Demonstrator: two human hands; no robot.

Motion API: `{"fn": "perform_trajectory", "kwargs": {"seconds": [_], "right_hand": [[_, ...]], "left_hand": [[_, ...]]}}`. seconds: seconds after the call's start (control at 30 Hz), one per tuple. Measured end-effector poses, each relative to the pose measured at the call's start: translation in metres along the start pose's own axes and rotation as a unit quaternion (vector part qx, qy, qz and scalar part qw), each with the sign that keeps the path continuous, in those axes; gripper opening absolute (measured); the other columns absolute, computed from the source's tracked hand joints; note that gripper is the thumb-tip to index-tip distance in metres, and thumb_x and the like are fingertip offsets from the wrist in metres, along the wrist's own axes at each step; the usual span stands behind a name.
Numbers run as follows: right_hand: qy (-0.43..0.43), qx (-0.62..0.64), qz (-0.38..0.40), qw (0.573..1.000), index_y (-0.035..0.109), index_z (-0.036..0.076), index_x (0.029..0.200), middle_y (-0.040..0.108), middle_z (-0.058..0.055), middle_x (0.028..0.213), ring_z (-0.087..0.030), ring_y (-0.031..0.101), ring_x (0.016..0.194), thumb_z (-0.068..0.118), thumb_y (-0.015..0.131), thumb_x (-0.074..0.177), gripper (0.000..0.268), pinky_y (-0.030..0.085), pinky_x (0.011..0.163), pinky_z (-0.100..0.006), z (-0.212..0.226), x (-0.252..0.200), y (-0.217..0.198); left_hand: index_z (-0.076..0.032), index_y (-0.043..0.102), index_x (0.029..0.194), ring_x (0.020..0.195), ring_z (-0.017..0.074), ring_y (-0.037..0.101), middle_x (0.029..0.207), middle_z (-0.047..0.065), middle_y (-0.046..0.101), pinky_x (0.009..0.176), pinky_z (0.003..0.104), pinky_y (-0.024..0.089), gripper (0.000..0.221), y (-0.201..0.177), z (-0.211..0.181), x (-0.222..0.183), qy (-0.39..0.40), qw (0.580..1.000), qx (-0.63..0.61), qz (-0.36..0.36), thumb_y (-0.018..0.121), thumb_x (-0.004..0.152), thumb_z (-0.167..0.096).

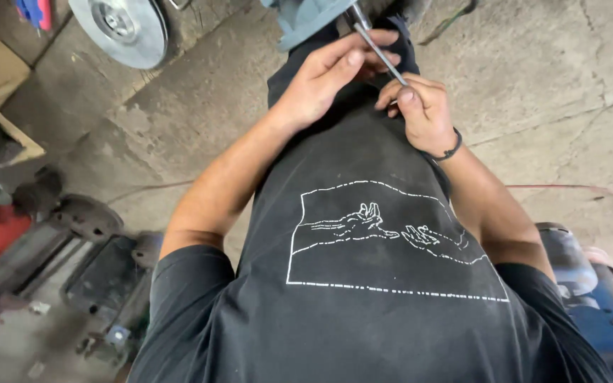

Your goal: Repairing an electric motor by loosening bolts with a hex key and tapping with a hammer

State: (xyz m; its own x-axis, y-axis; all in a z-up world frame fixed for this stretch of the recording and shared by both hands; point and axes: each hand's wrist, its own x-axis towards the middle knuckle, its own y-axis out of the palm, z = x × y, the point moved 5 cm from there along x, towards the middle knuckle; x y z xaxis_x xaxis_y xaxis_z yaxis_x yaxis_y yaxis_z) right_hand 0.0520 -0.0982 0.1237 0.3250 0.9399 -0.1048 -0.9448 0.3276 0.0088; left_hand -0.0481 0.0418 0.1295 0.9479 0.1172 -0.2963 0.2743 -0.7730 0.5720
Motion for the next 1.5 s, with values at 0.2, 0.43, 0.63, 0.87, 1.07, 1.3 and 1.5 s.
{"fn": "perform_trajectory", "kwargs": {"seconds": [0.2,0.43,0.63,0.87,1.07,1.3,1.5], "right_hand": [[0.043,-0.013,-0.075,0.996,0.068,-0.006,0.092,0.067,-0.019,0.09,-0.024,0.064,0.076,0.039,0.034,0.116,0.062,0.056,0.067,-0.03,0.012,0.005,0.022],[0.082,-0.048,-0.133,0.987,0.069,-0.003,0.089,0.068,-0.015,0.086,-0.021,0.061,0.07,0.04,0.035,0.117,0.062,0.052,0.067,-0.029,0.01,0.001,0.041],[0.083,-0.058,-0.168,0.981,0.068,-0.003,0.087,0.069,-0.015,0.084,-0.022,0.061,0.071,0.042,0.036,0.116,0.063,0.052,0.066,-0.03,0.001,-0.004,0.055],[0.09,-0.04,-0.192,0.976,0.066,-0.003,0.085,0.068,-0.015,0.084,-0.021,0.061,0.07,0.041,0.037,0.117,0.061,0.051,0.065,-0.03,-0.017,-0.01,0.06],[0.215,-0.002,-0.176,0.961,0.065,0.005,0.078,0.063,-0.007,0.07,-0.013,0.054,0.056,0.056,0.035,0.112,0.068,0.038,0.057,-0.022,-0.017,-0.015,0.054],[-0.026,-0.309,-0.202,0.929,0.07,-0.004,0.087,0.068,-0.018,0.086,-0.039,0.072,0.102,0.02,0.039,0.124,0.053,0.054,0.091,-0.046,0.027,-0.01,0.046],[-0.119,-0.555,-0.231,0.79,0.072,-0.002,0.095,0.076,-0.016,0.104,-0.034,0.068,0.09,0.028,0.048,0.118,0.045,0.051,0.079,-0.043,0.025,-0.014,0.043]], "left_hand": [[-0.002,0.055,0.137,0.11,0.0239,0.071,0.117,0.015,0.074,0.096,0.034,0.057,0.046,-0.01,-0.004,0.006,0.073,0.993,-0.018,-0.09,0.05,0.112,-0.04],[-0.003,0.056,0.139,0.103,0.017,0.07,0.122,0.014,0.074,0.092,0.03,0.059,0.044,-0.025,0.011,0.003,0.042,0.997,-0.028,-0.061,0.05,0.113,-0.037],[-0.004,0.061,0.125,0.096,0.0169,0.07,0.115,0.016,0.073,0.086,0.028,0.061,0.036,-0.028,0.012,0.002,0.051,0.997,-0.044,-0.041,0.051,0.111,-0.036],[-0.005,0.061,0.128,0.102,0.0177,0.071,0.116,0.016,0.073,0.084,0.028,0.062,0.034,-0.034,0.027,0.005,0.02,0.997,-0.072,-0.029,0.052,0.111,-0.033],[-0.005,0.061,0.131,0.103,0.0168,0.072,0.117,0.013,0.074,0.084,0.028,0.063,0.036,-0.035,0.031,0.007,0.025,0.995,-0.092,-0.014,0.054,0.111,-0.035],[-0.01,0.063,0.119,0.099,0.0125,0.062,0.111,0.004,0.067,0.092,0.026,0.051,0.026,-0.012,0.016,0.013,0.078,0.99,-0.095,0.069,0.053,0.112,-0.034],[-0.008,0.064,0.117,0.116,0.0151,0.061,0.113,0.002,0.065,0.111,0.03,0.045,0.024,-0.019,0.041,0.022,0.085,0.991,-0.087,0.056,0.052,0.112,-0.028]]}}
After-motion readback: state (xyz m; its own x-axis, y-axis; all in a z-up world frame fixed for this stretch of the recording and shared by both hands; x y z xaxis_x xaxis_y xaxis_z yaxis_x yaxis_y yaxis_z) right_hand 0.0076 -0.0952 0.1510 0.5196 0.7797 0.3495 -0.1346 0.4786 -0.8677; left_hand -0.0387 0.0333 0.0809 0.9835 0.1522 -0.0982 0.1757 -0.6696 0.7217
